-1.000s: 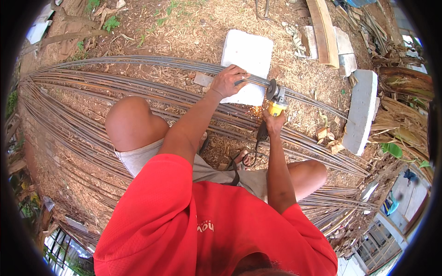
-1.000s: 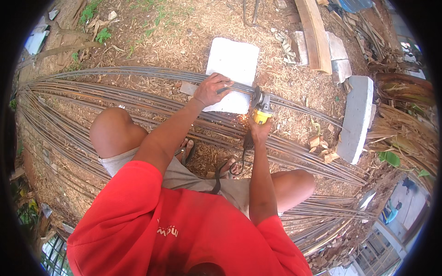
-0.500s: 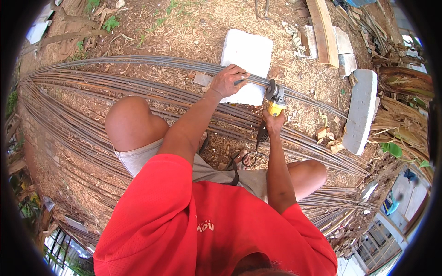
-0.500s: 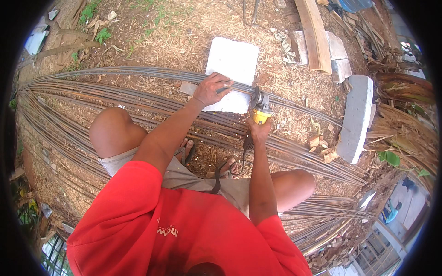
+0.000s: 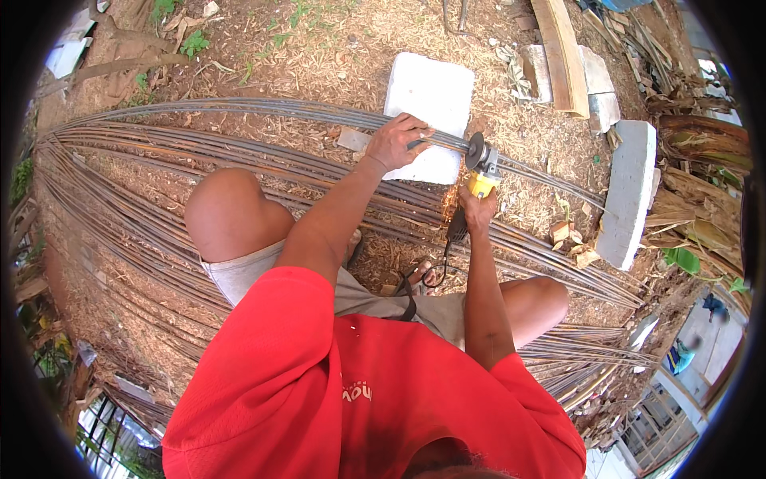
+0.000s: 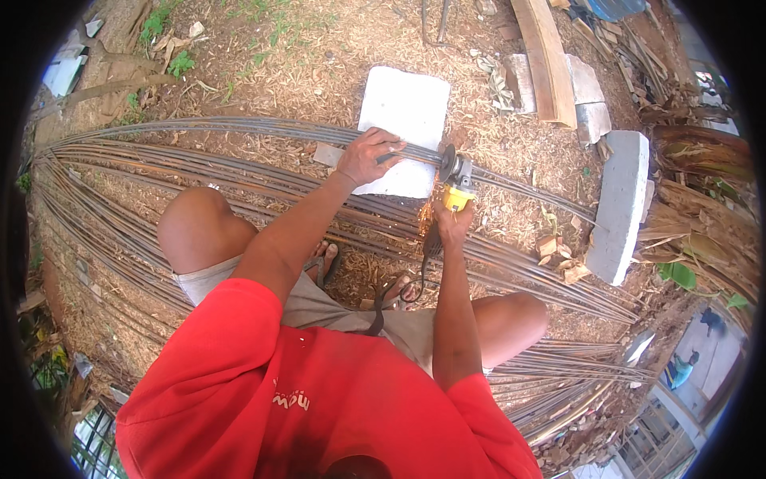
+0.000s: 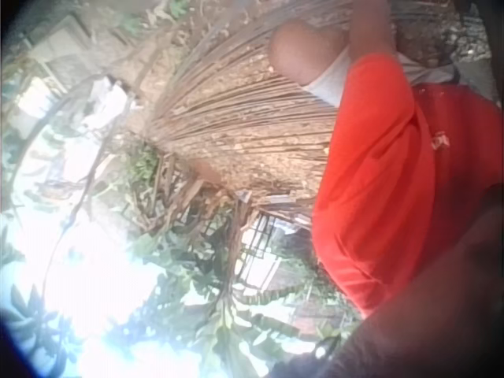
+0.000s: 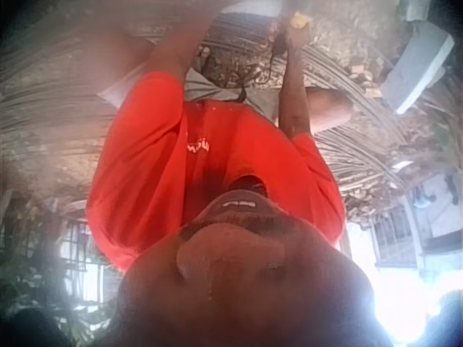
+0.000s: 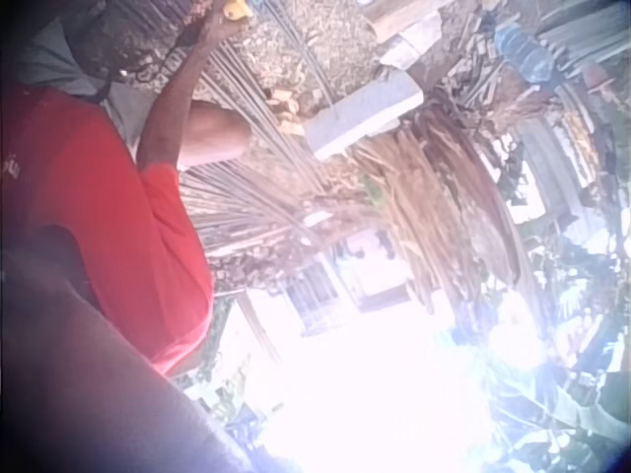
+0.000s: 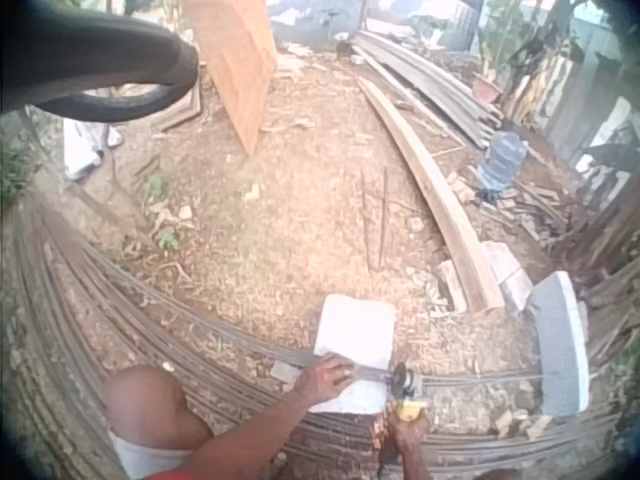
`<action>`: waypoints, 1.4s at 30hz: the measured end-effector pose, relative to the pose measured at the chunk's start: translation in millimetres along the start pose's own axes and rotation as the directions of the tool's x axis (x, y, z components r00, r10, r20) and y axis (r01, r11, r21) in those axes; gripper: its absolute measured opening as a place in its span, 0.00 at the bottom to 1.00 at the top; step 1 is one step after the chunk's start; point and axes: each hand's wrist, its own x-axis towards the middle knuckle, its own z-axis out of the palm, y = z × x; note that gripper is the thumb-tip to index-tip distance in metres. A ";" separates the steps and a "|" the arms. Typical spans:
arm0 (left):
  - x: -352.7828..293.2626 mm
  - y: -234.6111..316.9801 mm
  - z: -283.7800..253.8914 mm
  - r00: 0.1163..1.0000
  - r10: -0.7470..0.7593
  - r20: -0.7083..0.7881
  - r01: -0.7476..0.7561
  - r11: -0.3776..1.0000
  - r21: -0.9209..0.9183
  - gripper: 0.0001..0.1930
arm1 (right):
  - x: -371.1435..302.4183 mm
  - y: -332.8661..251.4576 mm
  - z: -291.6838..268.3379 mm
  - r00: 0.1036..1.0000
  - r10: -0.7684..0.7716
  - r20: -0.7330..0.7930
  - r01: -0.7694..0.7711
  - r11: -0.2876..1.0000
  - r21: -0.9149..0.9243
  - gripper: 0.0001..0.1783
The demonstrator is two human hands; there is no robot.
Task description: The person uses an angle grinder to cut multiple metal rods placed on a white block. They hold each rod steady with one hand while operating the grinder with the other, producing sparks as the metal is severed.
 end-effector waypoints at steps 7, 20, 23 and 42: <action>0.1 -2.2 1.4 1.000 0.004 0.010 -0.005 1.000 0.012 0.17 | -1.5 -0.4 -1.9 1.000 0.003 -0.010 -0.004 0.998 -0.056 0.25; 0.6 -3.9 1.6 1.000 0.021 0.006 -0.021 1.000 0.004 0.18 | 6.6 24.8 -8.2 0.998 -0.054 0.039 0.052 0.998 0.039 0.30; -0.1 -2.4 0.9 1.000 0.001 0.009 -0.001 1.000 0.002 0.18 | 5.9 28.3 -7.9 1.000 0.003 0.005 -0.004 0.967 0.256 0.30; -0.4 -1.1 0.4 1.000 -0.008 0.002 0.008 1.000 -0.001 0.17 | 3.5 21.2 -10.4 1.000 -0.026 0.016 0.026 1.000 -0.012 0.26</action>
